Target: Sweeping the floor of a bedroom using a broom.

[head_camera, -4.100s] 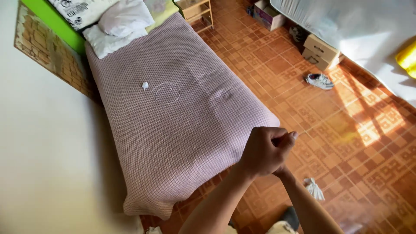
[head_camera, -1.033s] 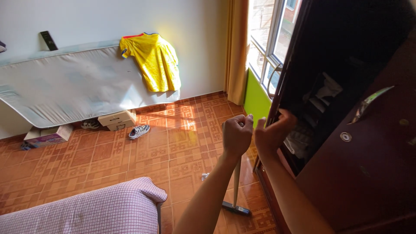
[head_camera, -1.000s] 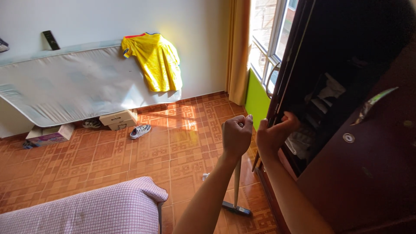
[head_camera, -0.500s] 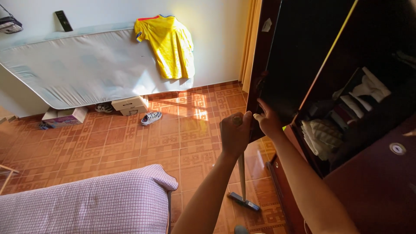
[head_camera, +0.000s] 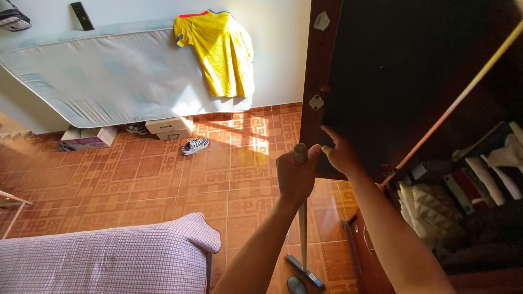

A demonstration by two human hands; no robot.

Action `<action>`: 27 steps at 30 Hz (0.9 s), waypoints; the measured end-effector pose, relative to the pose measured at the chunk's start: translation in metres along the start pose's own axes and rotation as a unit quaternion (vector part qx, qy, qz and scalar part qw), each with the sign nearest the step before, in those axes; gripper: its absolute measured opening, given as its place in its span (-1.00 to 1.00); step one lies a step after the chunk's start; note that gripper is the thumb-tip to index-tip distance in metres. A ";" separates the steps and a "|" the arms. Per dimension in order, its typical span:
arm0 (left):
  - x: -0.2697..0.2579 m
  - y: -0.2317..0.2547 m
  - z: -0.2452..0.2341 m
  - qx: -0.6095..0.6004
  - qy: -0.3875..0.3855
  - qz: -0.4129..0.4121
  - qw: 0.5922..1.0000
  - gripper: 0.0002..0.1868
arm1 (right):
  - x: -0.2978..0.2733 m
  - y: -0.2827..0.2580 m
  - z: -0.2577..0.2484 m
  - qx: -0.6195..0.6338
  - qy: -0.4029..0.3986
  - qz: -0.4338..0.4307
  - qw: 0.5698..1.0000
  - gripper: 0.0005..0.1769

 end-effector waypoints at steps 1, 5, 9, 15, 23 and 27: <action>0.006 -0.001 0.005 0.002 0.002 -0.003 1.000 -0.42 | 0.011 0.009 -0.003 0.001 -0.004 0.001 1.000 -0.25; 0.030 0.005 0.020 0.017 -0.019 0.022 0.999 -0.39 | 0.052 0.049 -0.016 -0.017 0.005 0.005 1.000 -0.21; 0.049 0.014 0.035 0.008 -0.066 0.042 0.997 -0.43 | 0.077 0.073 -0.029 -0.004 0.020 0.013 1.000 -0.10; 0.073 0.013 0.054 0.002 -0.110 0.084 0.990 -0.44 | 0.096 0.114 -0.047 0.002 0.022 0.076 0.997 -0.02; 0.097 -0.002 0.064 -0.042 -0.163 0.094 0.981 -0.40 | 0.095 0.125 -0.064 -0.043 0.081 0.115 0.989 0.05; 0.110 -0.007 0.065 -0.081 -0.218 0.102 0.967 -0.41 | 0.081 0.135 -0.069 -0.048 0.120 0.114 0.985 -0.01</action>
Point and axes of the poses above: each hand's wrist, its own x-axis towards the middle knuckle, its own z-axis out of the palm, y = z × x, the point moved 1 cm from there along x, towards the middle knuckle, and after that the axes turned 7 degrees about x, right-handed, at the moved point
